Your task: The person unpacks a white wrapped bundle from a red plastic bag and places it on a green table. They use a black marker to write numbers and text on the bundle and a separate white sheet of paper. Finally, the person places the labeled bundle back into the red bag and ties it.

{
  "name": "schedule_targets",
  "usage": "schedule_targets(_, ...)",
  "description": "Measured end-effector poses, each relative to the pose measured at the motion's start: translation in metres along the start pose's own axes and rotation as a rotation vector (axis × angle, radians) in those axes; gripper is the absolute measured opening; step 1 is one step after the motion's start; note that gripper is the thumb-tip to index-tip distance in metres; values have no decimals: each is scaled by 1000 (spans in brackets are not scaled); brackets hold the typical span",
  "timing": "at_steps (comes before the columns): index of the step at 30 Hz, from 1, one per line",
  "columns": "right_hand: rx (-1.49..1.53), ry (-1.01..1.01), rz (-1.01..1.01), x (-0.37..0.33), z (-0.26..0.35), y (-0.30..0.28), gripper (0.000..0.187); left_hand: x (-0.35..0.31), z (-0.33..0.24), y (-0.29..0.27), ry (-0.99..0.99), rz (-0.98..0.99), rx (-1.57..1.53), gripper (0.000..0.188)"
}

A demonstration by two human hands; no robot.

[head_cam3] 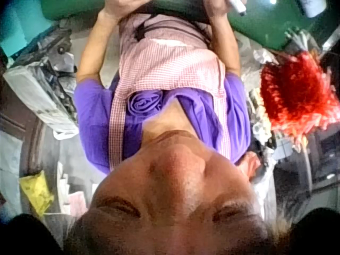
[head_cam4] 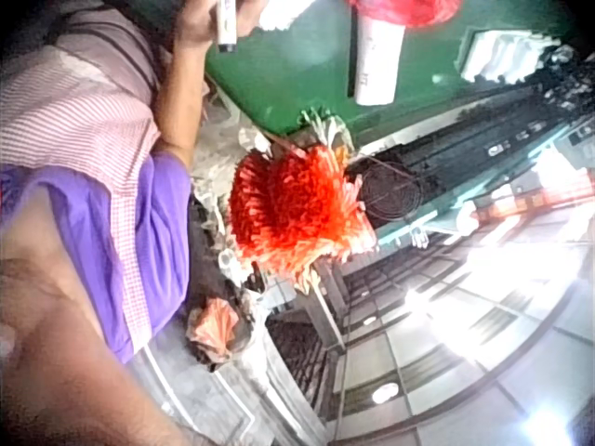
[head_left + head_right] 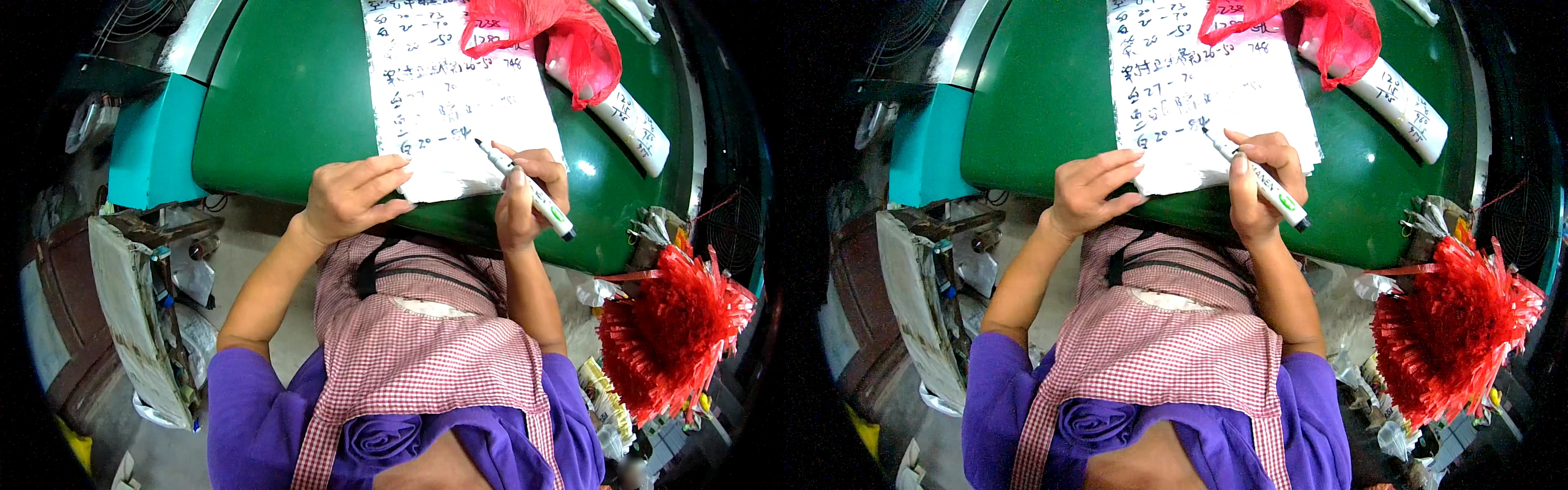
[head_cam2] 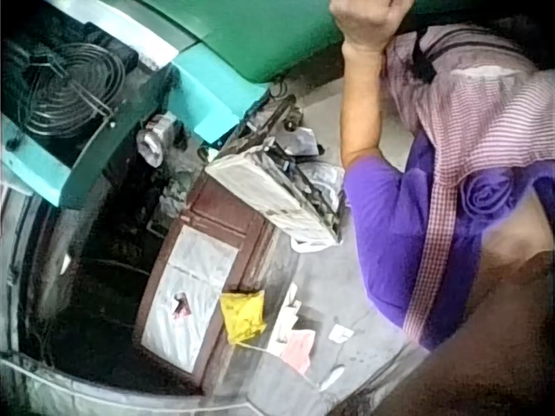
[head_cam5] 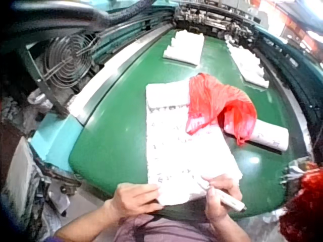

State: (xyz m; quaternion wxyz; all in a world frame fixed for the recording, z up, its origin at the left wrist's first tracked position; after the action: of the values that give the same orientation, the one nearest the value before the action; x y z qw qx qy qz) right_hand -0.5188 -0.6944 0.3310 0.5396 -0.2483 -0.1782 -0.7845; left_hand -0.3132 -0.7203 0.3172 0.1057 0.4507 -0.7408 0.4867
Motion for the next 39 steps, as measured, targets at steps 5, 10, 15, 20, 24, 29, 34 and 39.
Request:
schedule_targets(5,257,349,142,-1,24,16,10,1,5,-16,-458,-112,-571,74)
schedule_targets(10,298,436,309,-4,46,37,15,24,-30,4,-538,67,-918,90)
schedule_targets(15,182,385,451,-8,50,40,15,28,-44,18,-472,253,-780,98)
schedule_targets(20,137,391,557,-23,44,36,25,32,-51,20,-347,169,-664,53)
schedule_targets(24,173,506,556,-23,42,6,28,42,-54,25,-364,274,-446,36)
schedule_targets(29,-242,164,671,-17,64,-7,21,50,-63,17,-190,222,-229,32)
schedule_targets(34,-138,282,638,-30,57,-21,18,62,-83,28,13,292,-153,30)
schedule_targets(39,-47,583,691,-38,40,-32,24,69,-89,45,-10,331,-171,31)
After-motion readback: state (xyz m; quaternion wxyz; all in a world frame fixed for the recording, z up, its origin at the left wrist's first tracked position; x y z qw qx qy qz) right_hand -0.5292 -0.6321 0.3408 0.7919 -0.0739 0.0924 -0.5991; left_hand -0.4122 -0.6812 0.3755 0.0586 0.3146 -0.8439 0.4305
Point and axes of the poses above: each hand's wrist, its own x-axis towards the middle knuckle, its own y-axis out of the palm, z = x × y, the point moved 9 cm from there along x, towards the middle knuckle, and after that the axes turned 1 degree about -x, right-handed, at the moved point
